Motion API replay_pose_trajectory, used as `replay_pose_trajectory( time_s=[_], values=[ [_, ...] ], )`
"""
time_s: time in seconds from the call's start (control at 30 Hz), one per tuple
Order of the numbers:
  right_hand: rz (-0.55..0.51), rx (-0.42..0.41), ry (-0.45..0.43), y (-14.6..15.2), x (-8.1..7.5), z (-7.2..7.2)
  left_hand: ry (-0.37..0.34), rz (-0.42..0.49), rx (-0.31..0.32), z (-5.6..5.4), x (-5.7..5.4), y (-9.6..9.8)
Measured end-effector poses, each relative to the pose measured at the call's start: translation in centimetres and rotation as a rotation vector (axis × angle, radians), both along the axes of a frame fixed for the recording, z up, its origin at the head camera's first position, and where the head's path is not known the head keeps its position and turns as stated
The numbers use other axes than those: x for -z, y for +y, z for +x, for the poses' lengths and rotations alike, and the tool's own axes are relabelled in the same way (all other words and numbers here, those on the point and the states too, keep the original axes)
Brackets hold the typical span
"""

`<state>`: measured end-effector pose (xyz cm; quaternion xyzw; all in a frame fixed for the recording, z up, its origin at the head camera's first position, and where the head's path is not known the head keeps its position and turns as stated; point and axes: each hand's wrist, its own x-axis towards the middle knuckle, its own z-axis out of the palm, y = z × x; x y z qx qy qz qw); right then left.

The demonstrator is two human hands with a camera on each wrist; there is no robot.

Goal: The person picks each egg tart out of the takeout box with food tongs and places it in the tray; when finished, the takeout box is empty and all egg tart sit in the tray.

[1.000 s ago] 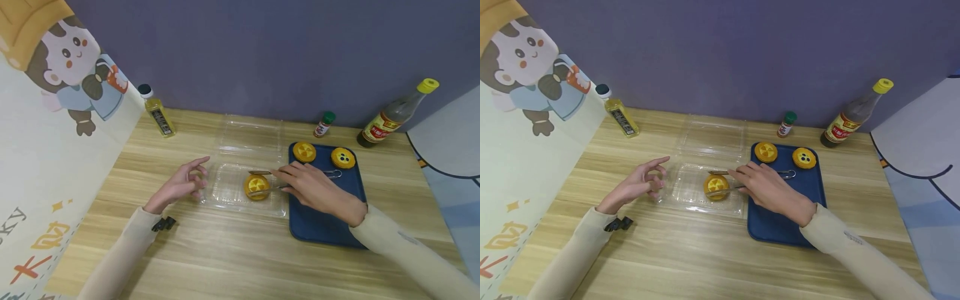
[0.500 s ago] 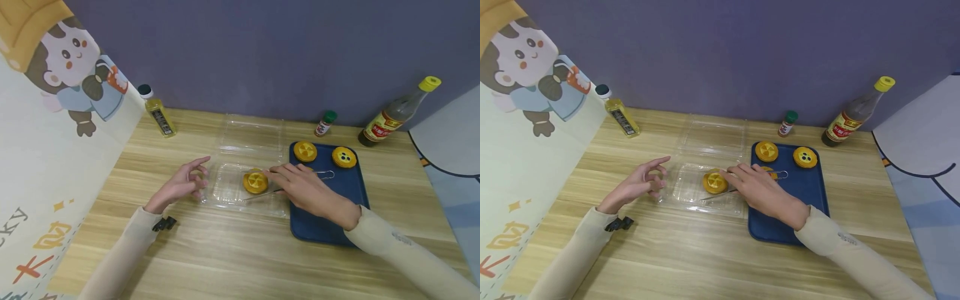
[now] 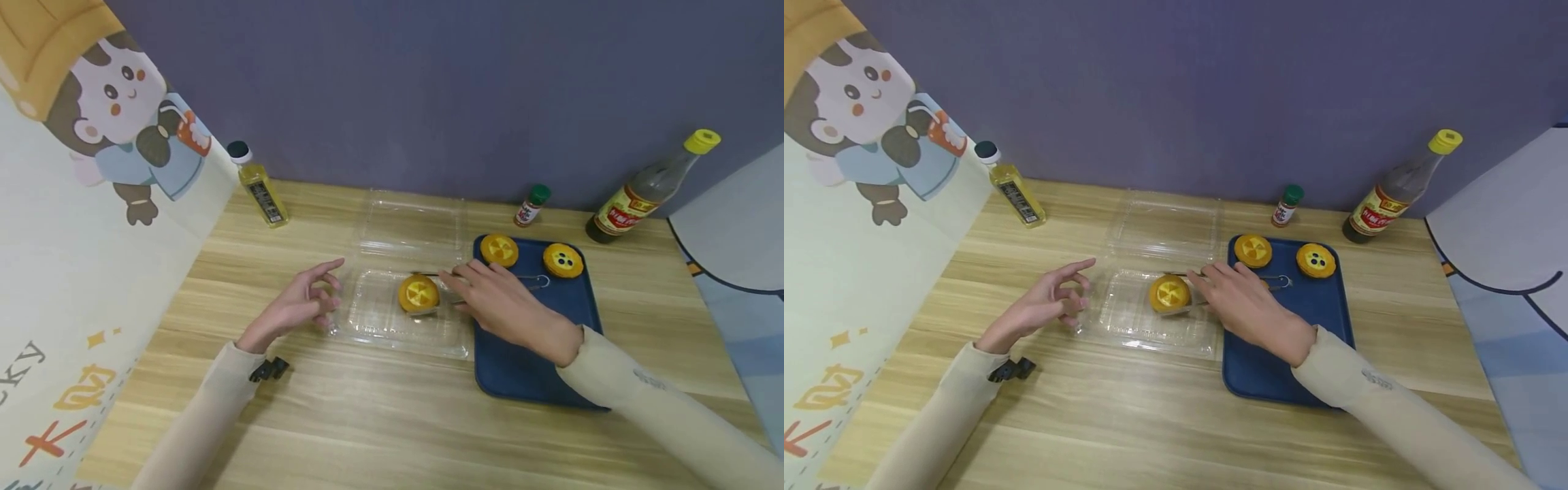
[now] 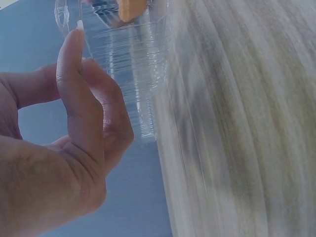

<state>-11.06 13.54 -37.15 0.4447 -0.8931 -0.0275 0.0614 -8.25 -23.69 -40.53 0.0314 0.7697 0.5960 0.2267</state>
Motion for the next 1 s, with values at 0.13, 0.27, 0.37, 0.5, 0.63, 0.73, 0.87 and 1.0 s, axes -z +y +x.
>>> replay_pose_trajectory(
  time_s=[0.13, 0.27, 0.37, 0.5, 0.63, 0.73, 0.87, 1.0],
  values=[
    [0.007, 0.016, -0.04, -0.5, 0.1, -0.3, -0.001, 0.002, -0.002, 0.0, 0.0, 0.1],
    [-0.02, 0.024, -0.072, -0.8, 0.5, -0.7, -0.009, 0.004, -0.008, -0.1, 0.2, 0.1],
    [-0.034, 0.022, -0.062, -0.9, 0.8, -0.8, -0.009, 0.005, -0.007, -0.1, 0.2, 0.1],
    [-0.051, 0.017, -0.051, -0.9, 1.0, -0.9, -0.007, 0.006, -0.004, -0.2, 0.1, 0.0],
    [-0.075, 0.01, -0.035, -0.8, 1.1, -0.9, 0.003, 0.002, -0.005, -0.1, -0.1, 0.0],
    [-0.094, 0.005, -0.023, -0.8, 1.3, -0.9, 0.005, 0.001, -0.01, -0.1, -0.2, 0.0],
    [-0.113, 0.003, -0.015, -0.6, 1.5, -0.8, -0.004, -0.001, -0.014, -0.1, 0.1, 0.0],
    [-0.125, 0.008, -0.011, -0.4, 1.8, -0.7, -0.003, 0.004, -0.013, -0.1, 0.2, 0.1]
  ],
)
